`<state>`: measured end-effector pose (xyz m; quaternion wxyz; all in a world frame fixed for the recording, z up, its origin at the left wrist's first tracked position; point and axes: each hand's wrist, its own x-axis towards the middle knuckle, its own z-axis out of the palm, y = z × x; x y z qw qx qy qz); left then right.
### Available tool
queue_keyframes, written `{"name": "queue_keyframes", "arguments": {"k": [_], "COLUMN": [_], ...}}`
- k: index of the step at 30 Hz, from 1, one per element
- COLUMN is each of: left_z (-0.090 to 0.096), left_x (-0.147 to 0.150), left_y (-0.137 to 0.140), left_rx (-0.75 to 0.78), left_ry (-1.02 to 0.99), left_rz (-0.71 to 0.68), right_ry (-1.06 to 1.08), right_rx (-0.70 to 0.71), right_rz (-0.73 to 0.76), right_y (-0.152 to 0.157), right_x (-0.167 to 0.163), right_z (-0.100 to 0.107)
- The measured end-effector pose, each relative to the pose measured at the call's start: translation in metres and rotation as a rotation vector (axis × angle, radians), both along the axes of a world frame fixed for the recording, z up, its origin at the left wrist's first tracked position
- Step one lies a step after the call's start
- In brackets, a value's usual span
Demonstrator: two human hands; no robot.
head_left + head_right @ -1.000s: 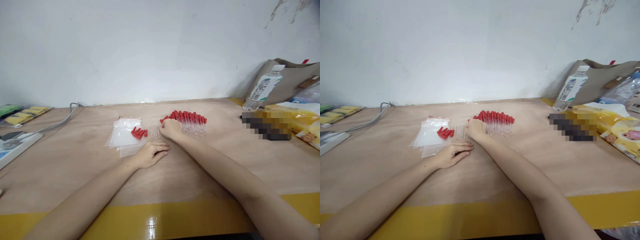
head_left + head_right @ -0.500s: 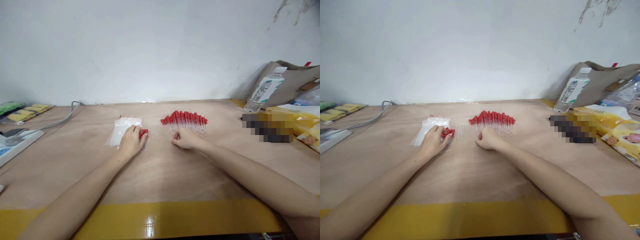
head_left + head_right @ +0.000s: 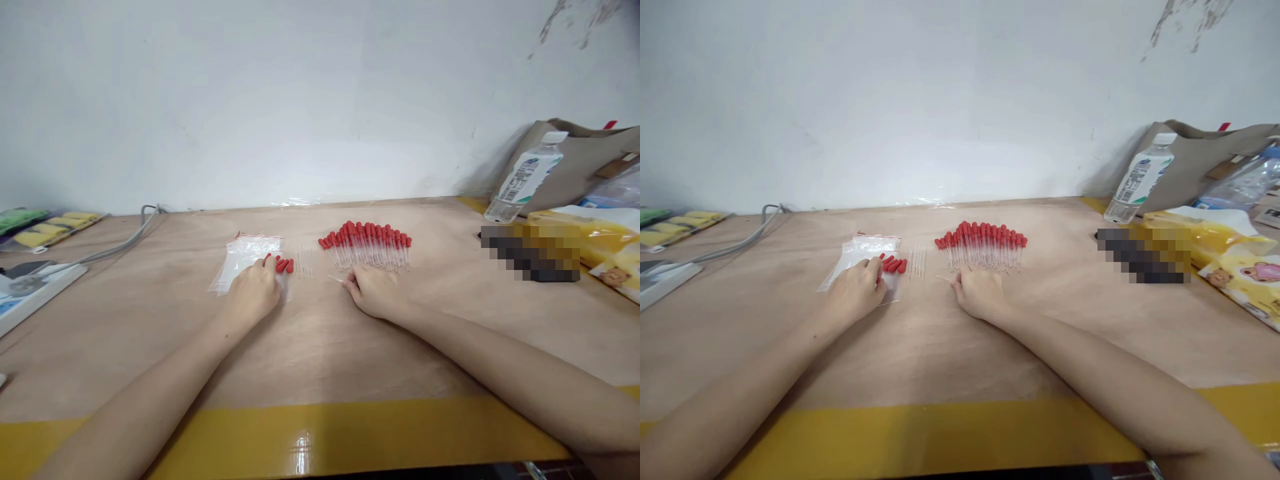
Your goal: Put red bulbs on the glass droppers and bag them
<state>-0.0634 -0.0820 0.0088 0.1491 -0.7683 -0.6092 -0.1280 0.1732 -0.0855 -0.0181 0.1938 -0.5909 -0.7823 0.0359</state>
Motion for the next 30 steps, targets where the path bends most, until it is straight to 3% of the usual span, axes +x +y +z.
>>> {"name": "queue_keyframes", "arguments": {"k": [5,8,14,20,30], "left_z": [-0.006,-0.018,-0.031,-0.031,-0.032], "left_x": [0.015,0.023,0.031,0.036,0.038], "left_y": [-0.009,-0.006,0.005,0.006,0.004], "left_rx": [-0.054,-0.084,-0.085,-0.02,-0.194], "left_ry": [-0.217,-0.305,-0.394,-0.556,-0.803], "left_rz": [-0.45,-0.562,-0.553,-0.559,-0.549], "right_ry": [0.1,0.239,0.258,0.22,0.305], "right_rx": [0.092,0.107,0.155,0.237,0.212], "right_rz": [0.098,0.119,0.264,0.417,0.451], "right_y": [0.005,0.008,0.006,0.001,-0.003], "right_x": [0.013,0.018,0.014,0.01,0.008], "right_z": [-0.008,-0.01,-0.009,-0.011,-0.01]}}
